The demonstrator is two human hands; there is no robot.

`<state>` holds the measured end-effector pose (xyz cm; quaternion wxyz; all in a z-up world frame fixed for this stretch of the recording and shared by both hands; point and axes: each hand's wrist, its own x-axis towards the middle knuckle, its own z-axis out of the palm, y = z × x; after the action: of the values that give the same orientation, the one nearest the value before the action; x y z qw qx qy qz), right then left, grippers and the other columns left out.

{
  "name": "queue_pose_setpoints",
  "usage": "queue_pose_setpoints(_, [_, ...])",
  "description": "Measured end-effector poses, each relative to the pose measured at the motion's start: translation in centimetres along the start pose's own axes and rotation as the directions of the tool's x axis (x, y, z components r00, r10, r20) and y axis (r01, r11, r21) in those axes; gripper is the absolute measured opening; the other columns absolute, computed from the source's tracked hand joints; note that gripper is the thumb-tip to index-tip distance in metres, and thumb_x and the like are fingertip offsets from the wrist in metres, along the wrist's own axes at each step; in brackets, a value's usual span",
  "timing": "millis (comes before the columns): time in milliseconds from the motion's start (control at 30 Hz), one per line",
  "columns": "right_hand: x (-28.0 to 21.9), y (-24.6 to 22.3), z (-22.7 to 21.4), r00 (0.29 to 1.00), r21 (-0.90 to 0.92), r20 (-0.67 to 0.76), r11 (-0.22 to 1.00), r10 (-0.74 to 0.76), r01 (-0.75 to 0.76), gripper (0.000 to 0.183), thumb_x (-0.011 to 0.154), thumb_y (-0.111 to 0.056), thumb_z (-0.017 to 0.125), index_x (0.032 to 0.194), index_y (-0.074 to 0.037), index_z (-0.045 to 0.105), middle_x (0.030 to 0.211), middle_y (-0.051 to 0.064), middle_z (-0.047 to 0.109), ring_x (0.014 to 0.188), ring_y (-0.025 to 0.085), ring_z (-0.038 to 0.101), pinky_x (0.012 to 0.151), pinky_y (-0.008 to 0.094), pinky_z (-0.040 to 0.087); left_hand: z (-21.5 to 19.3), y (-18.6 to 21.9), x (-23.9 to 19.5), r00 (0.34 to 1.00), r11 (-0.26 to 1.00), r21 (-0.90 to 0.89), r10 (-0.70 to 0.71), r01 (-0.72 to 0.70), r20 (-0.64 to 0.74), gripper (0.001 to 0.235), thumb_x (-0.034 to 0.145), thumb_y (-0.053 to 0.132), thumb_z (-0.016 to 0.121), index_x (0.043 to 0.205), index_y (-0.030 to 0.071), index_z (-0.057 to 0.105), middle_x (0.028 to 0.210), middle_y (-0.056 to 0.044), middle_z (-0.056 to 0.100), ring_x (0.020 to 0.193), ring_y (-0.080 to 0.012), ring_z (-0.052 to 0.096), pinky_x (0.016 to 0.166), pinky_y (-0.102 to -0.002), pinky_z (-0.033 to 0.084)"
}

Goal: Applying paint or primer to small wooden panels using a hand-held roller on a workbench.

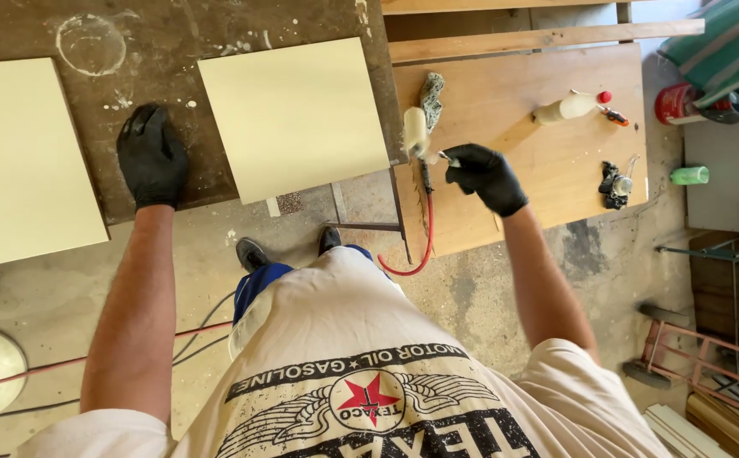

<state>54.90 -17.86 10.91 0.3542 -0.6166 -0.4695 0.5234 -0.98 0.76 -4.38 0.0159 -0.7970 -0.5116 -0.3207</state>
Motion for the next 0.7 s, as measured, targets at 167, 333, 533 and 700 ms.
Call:
queue_pose_setpoints(167, [-3.3, 4.8, 7.9, 0.906, 0.349, -0.380, 0.936, 0.185, -0.045, 0.024, 0.096, -0.008, 0.072, 0.120, -0.005, 0.073, 0.070, 0.015, 0.068, 0.041, 0.014, 0.055, 0.036, 0.021, 0.041, 0.0, 0.0, 0.4, 0.999, 0.999, -0.027, 0.019, -0.020, -0.042, 0.034, 0.098, 0.012, 0.060, 0.128, 0.003, 0.074, 0.119, -0.022, 0.076, 0.113, -0.0409, 0.070, 0.102, -0.047, 0.051])
queue_pose_setpoints(333, [-4.6, 2.2, 14.4, 0.865, 0.375, -0.411, 0.918, 0.288, -0.127, 0.032, 0.096, -0.005, 0.069, 0.128, -0.005, 0.066, 0.079, 0.021, 0.071, 0.040, 0.023, 0.062, 0.029, 0.026, 0.044, 0.2, -0.5, 0.2, 1.000, 0.999, -0.040, 0.019, -0.019, -0.023, 0.035, 0.096, 0.011, 0.061, 0.128, 0.002, 0.073, 0.119, -0.022, 0.075, 0.114, -0.0401, 0.070, 0.103, -0.047, 0.051])
queue_pose_setpoints(533, [-3.7, 1.8, 16.0, 0.842, 0.287, -0.435, 0.935, 0.320, -0.207, 0.028, 0.096, -0.009, 0.071, 0.123, -0.004, 0.071, 0.080, 0.020, 0.072, 0.044, 0.023, 0.065, 0.031, 0.026, 0.046, -0.6, 0.3, 0.7, 0.999, 0.999, -0.043, 0.007, -0.009, -0.036, 0.033, 0.096, 0.010, 0.062, 0.125, 0.001, 0.074, 0.117, -0.022, 0.075, 0.112, -0.0401, 0.070, 0.101, -0.047, 0.052])
queue_pose_setpoints(700, [3.0, 4.0, 14.9, 0.855, 0.023, -0.442, 0.956, 0.272, -0.293, 0.027, 0.100, -0.019, 0.067, 0.126, -0.016, 0.071, 0.080, 0.015, 0.074, 0.050, 0.022, 0.070, 0.036, 0.029, 0.054, -1.0, 0.6, 0.9, 0.996, 0.999, -0.036, 0.018, -0.021, -0.086, 0.029, 0.097, 0.011, 0.062, 0.121, 0.002, 0.075, 0.113, -0.022, 0.076, 0.108, -0.0397, 0.072, 0.098, -0.047, 0.054])
